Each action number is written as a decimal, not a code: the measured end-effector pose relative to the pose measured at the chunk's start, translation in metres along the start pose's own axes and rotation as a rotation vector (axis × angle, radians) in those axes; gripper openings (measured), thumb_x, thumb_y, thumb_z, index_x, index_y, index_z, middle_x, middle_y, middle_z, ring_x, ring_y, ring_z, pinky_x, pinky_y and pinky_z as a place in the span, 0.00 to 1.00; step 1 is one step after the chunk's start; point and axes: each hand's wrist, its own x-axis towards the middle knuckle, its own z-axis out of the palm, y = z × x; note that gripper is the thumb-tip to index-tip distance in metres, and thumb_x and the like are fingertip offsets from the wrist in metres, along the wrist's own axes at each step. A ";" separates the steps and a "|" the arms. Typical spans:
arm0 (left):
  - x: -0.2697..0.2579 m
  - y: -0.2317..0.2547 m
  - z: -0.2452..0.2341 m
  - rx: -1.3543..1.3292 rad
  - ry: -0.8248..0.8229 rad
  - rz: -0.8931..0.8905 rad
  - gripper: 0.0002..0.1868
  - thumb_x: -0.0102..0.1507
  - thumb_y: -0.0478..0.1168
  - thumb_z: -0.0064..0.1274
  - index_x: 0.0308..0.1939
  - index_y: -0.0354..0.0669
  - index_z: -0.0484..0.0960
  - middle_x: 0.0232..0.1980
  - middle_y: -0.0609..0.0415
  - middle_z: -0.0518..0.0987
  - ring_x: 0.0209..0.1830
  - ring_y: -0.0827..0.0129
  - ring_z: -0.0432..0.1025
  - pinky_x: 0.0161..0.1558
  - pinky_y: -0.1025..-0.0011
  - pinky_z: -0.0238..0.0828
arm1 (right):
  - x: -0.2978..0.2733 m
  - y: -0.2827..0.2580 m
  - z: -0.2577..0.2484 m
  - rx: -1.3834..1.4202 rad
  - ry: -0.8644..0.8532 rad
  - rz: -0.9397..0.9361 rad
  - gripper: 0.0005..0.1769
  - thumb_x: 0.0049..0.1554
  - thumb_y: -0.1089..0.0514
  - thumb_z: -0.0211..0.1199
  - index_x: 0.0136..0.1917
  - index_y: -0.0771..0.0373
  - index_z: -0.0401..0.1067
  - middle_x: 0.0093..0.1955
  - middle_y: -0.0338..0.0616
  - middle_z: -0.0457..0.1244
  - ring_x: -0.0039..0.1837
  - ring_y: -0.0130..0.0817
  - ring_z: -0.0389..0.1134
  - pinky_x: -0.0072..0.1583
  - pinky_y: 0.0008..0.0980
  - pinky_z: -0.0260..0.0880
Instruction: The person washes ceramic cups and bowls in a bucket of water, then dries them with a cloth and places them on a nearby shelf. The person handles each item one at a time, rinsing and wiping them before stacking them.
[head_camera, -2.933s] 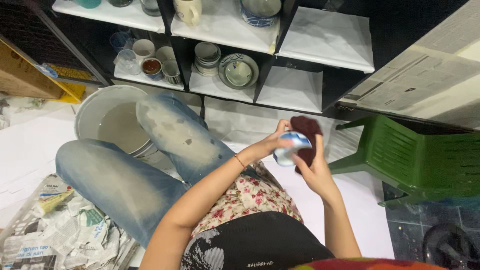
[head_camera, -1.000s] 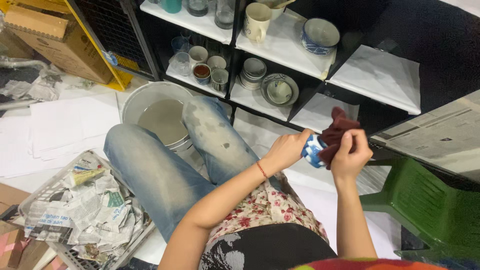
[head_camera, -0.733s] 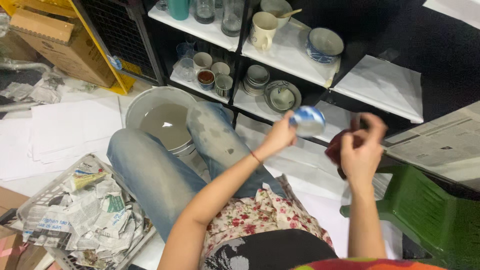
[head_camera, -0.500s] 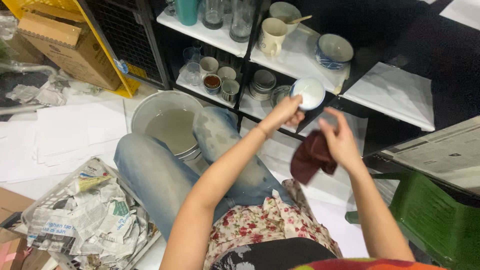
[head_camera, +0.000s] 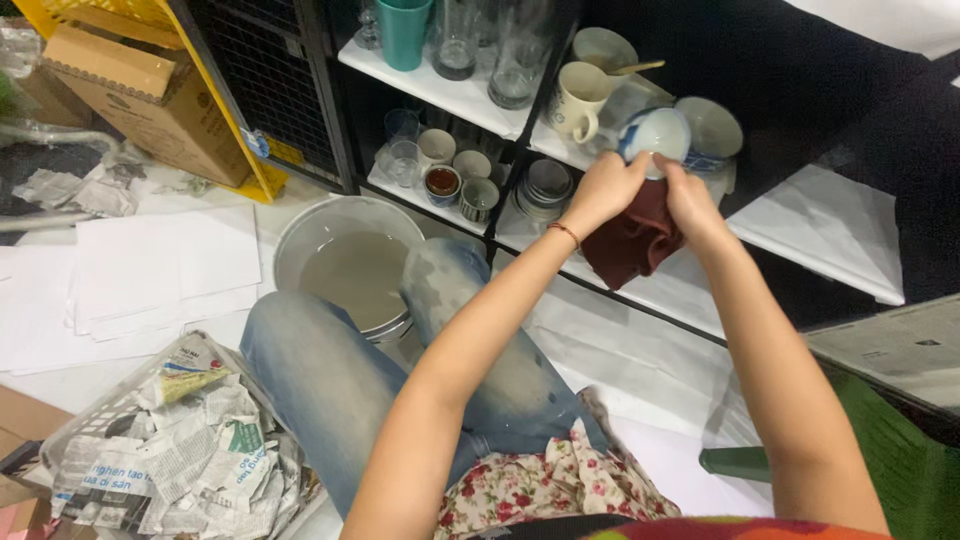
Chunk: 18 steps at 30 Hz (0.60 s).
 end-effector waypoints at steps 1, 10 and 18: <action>0.003 0.001 0.002 0.086 0.107 0.153 0.36 0.66 0.65 0.51 0.31 0.28 0.81 0.29 0.31 0.79 0.29 0.43 0.78 0.33 0.61 0.72 | 0.000 -0.008 0.001 -0.007 -0.008 -0.034 0.30 0.61 0.43 0.45 0.66 0.61 0.71 0.47 0.51 0.69 0.44 0.37 0.72 0.46 0.34 0.71; 0.003 0.007 -0.010 -0.438 -0.252 -0.402 0.38 0.63 0.69 0.43 0.23 0.34 0.75 0.22 0.53 0.72 0.15 0.69 0.65 0.14 0.70 0.57 | 0.004 -0.034 -0.009 0.120 -0.062 0.177 0.27 0.61 0.40 0.51 0.66 0.56 0.71 0.48 0.43 0.69 0.46 0.34 0.71 0.46 0.35 0.71; -0.001 -0.014 0.004 -0.462 -0.276 -0.471 0.36 0.65 0.67 0.39 0.26 0.35 0.75 0.22 0.55 0.76 0.15 0.71 0.63 0.14 0.70 0.57 | -0.003 -0.001 0.003 -0.591 0.283 -0.207 0.34 0.71 0.35 0.54 0.68 0.71 0.64 0.51 0.62 0.69 0.53 0.57 0.71 0.55 0.51 0.69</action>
